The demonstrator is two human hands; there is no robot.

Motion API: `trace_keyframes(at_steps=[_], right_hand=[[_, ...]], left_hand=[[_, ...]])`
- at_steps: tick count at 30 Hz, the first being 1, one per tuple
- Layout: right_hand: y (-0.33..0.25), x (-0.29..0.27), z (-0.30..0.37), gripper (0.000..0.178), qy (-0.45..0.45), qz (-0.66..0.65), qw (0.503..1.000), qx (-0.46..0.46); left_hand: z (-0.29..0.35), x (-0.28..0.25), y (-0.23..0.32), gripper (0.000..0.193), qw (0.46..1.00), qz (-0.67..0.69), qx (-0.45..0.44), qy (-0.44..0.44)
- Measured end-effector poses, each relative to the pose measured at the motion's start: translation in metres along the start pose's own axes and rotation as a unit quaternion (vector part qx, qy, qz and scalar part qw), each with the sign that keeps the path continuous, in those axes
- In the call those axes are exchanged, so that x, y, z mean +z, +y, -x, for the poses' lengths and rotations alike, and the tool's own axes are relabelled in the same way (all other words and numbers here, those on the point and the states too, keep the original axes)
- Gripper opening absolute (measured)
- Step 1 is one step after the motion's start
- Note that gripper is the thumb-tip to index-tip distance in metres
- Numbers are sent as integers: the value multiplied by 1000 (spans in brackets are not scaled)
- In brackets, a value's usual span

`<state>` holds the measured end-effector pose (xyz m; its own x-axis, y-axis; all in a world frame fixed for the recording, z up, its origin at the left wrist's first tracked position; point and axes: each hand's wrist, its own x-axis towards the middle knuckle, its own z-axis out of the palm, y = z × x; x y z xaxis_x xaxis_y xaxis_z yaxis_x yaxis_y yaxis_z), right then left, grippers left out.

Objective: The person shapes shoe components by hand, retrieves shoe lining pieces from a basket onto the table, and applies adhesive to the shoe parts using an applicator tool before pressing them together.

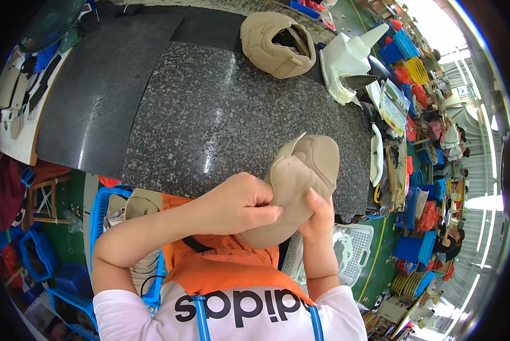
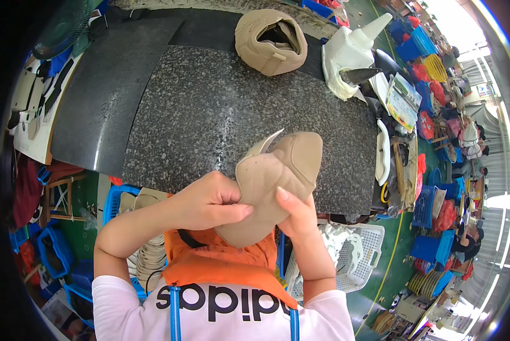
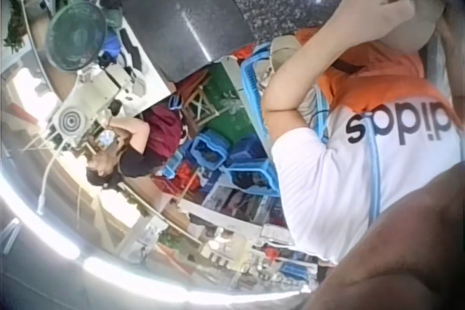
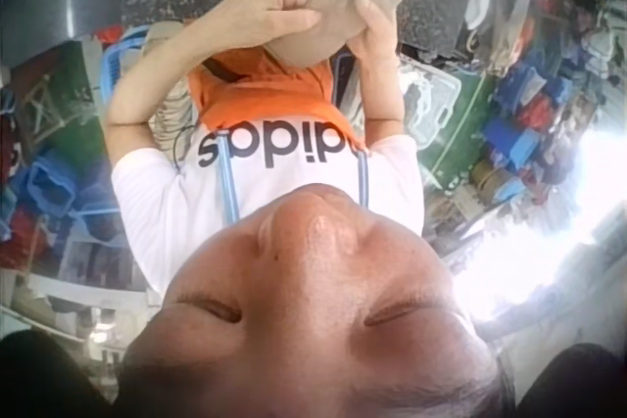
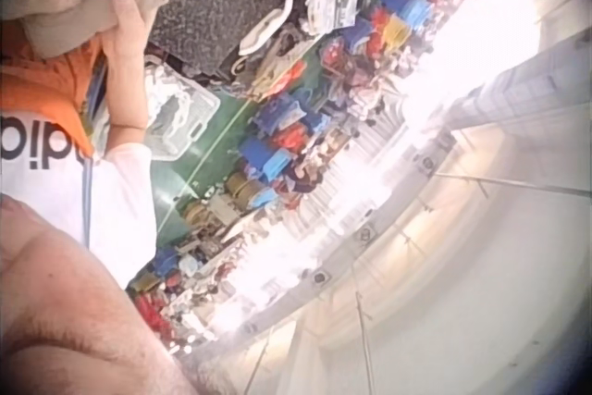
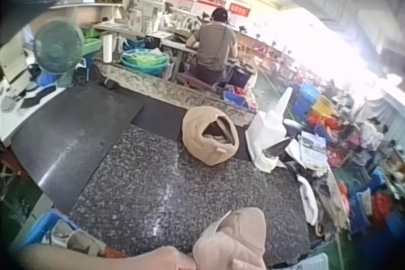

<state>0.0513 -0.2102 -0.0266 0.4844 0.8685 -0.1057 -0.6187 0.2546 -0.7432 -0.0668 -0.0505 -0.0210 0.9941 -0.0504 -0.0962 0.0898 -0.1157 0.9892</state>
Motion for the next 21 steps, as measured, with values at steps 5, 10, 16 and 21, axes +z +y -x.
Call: trace_keyframes(at_steps=[5,10,16,21], right_hand=[[10,0,3,52,21,204,972,-113],[1,10,5,46,29,-63,997,32],[11,0,7,46,37,260,961,-92],[5,11,3,46,74,-72,994,42]], left_hand=[[0,4,7,24,991,35,41,126],[5,5,4,26,996,-13,18,83],[0,13,1,16,966,201,12,160],[8,9,8,19,986,114,-41,111]])
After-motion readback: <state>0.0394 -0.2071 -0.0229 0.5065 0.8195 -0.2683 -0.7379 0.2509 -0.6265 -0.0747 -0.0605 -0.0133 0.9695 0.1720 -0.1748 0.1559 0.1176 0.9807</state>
